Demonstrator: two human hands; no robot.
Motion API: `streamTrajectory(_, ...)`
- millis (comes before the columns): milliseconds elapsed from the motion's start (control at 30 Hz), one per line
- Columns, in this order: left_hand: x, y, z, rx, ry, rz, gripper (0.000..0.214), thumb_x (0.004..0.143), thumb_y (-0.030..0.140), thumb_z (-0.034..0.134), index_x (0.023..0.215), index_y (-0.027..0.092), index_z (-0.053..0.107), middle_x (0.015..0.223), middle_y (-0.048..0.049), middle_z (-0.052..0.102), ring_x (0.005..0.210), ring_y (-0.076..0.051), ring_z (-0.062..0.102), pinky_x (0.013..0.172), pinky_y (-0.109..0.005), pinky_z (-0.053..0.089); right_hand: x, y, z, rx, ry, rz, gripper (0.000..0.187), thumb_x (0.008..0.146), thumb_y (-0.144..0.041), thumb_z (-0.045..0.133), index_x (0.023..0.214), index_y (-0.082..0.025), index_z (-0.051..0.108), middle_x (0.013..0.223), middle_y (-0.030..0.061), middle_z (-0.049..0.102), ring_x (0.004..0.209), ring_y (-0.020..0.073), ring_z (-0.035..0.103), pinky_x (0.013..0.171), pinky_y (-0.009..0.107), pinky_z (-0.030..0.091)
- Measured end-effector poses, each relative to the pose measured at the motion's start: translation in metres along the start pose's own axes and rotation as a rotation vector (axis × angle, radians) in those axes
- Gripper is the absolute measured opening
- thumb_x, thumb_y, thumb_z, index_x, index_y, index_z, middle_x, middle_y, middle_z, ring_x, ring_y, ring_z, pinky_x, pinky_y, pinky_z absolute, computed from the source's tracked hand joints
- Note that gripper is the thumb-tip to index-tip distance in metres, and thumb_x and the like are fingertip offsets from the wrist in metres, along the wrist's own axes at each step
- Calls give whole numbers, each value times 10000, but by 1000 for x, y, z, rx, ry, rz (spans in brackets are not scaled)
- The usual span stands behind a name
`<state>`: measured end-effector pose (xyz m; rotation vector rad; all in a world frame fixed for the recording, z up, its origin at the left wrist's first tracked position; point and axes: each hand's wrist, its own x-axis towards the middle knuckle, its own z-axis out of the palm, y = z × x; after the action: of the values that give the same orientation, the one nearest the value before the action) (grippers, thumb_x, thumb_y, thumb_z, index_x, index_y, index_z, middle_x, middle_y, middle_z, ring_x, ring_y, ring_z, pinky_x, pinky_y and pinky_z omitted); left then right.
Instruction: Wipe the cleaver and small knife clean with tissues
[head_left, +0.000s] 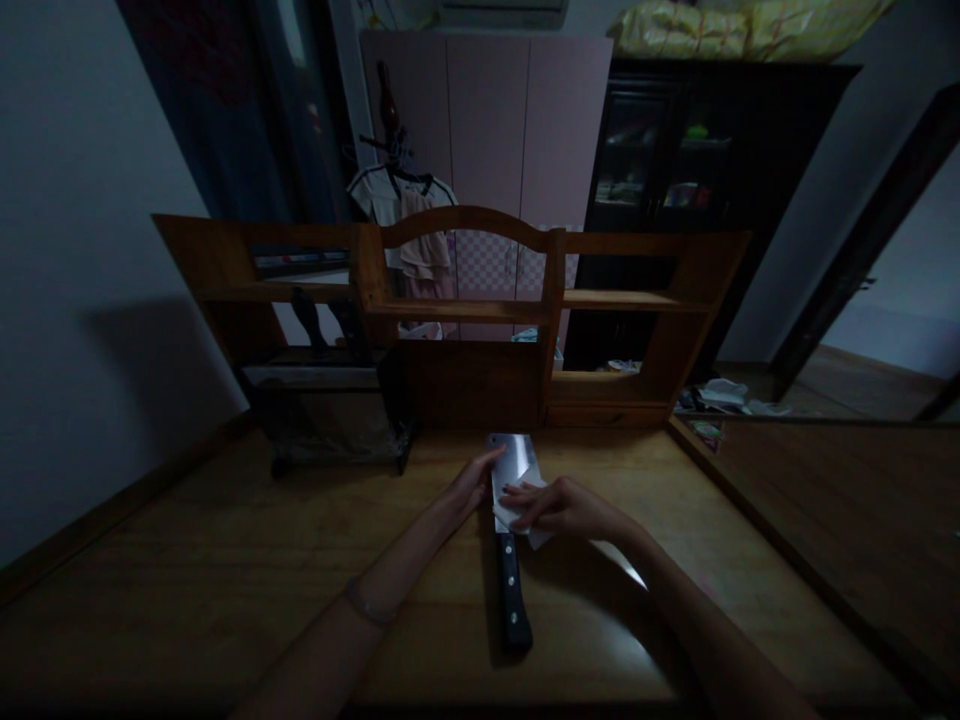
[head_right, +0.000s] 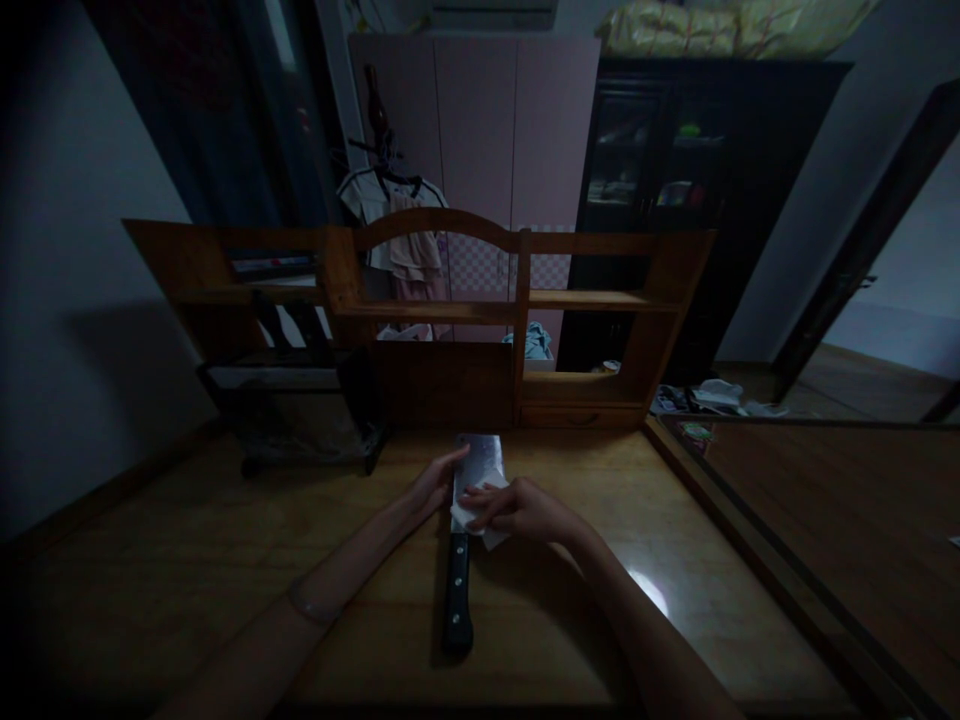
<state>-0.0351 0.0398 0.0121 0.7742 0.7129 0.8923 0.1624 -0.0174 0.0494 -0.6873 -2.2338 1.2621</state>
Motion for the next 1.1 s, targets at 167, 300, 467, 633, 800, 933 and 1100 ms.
streamTrajectory(167,4,-1,-3,0,29,-13,331,863,372,582,970,81,699,871,-95,742,734,-199,674,758,-297,513,-7,0,-10,89,-34,95,250,812,-419,695,977,-244,764,1252,57,653,1255,256,540,1148,445,287)
streamTrajectory(300,9,-4,-7,-18,9,-24,370,868,379,570,1024,64,688,927,-118,744,784,-225,691,787,-327,524,-5,12,-8,54,123,84,315,802,-478,687,1008,-251,756,1242,61,660,1240,277,552,1127,478,320)
streamTrajectory(467,8,-4,-6,-44,4,6,341,877,335,563,1021,52,687,930,-124,746,760,-209,700,757,-308,538,4,29,3,-202,368,-19,374,901,-431,578,1233,-269,638,1355,61,575,1295,285,493,1100,521,353)
streamTrajectory(633,5,-2,-2,-45,17,26,299,874,297,575,1017,63,695,921,-105,751,743,-182,697,732,-274,538,8,30,9,-397,384,-81,397,970,-314,456,1361,-284,521,1474,60,438,1382,245,372,1144,487,293)
streamTrajectory(800,3,-1,3,-30,42,14,257,867,278,581,948,69,706,863,-108,750,690,-176,691,736,-269,530,7,29,9,-352,344,-67,415,966,-322,474,1377,-275,498,1482,61,423,1394,245,350,1148,498,275)
streamTrajectory(933,1,-1,4,-1,21,22,234,831,279,625,935,85,704,857,-101,749,681,-180,694,719,-267,523,5,33,9,-231,350,-27,424,921,-397,557,1322,-259,561,1430,71,488,1350,283,416,1102,528,337)
streamTrajectory(1100,3,-3,3,3,56,20,218,798,306,660,856,97,679,754,-83,724,638,-176,675,652,-262,517,4,22,13,-118,276,-11,392,881,-445,604,1223,-258,649,1364,71,559,1298,301,480,1090,530,355)
